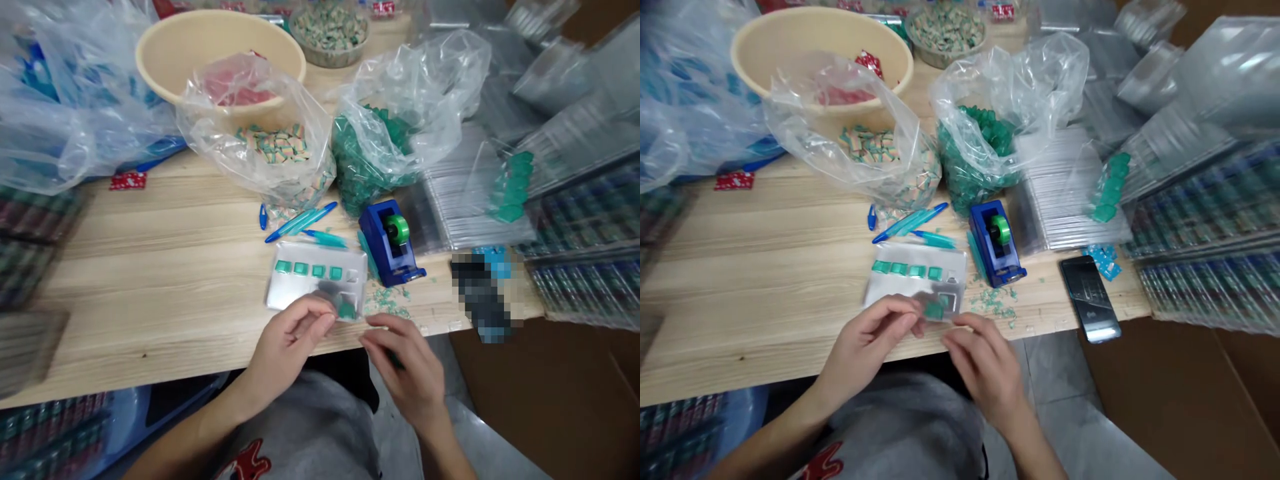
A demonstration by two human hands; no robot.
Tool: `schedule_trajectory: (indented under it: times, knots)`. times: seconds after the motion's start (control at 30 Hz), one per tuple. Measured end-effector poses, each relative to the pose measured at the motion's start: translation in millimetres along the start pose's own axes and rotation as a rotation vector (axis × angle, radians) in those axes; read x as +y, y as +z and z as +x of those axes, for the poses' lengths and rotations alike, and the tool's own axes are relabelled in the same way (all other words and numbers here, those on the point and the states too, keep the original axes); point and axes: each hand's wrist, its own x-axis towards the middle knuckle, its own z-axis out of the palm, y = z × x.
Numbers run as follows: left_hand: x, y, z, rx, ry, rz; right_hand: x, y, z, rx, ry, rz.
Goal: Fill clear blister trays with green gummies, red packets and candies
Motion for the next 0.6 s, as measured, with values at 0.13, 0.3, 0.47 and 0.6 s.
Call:
schedule_trajectory:
  times: [0.13, 0.3, 0.47, 0.6]
  knots:
    - [0.6, 1.6, -0.2, -0.04, 0.019, -0.035, 2.3, -4.7, 11.2, -0.067, 0.033, 0.095]
    - [3.1, -1.2, -0.1, -0.073, 0.223, 0.072, -1.1, -4.5, 18.2, -0.109, 0.087, 0.124]
    - [7.9, -8.8, -2.0, -0.173, 0.306, 0.112, -2.0, -6.7, 24.2, -0.19, 0.044, 0.214]
    - [8.3, -4.6, -7.7, -0.087, 0.299, 0.082, -5.4, -3.5, 26.1, -0.182, 0.11, 0.324]
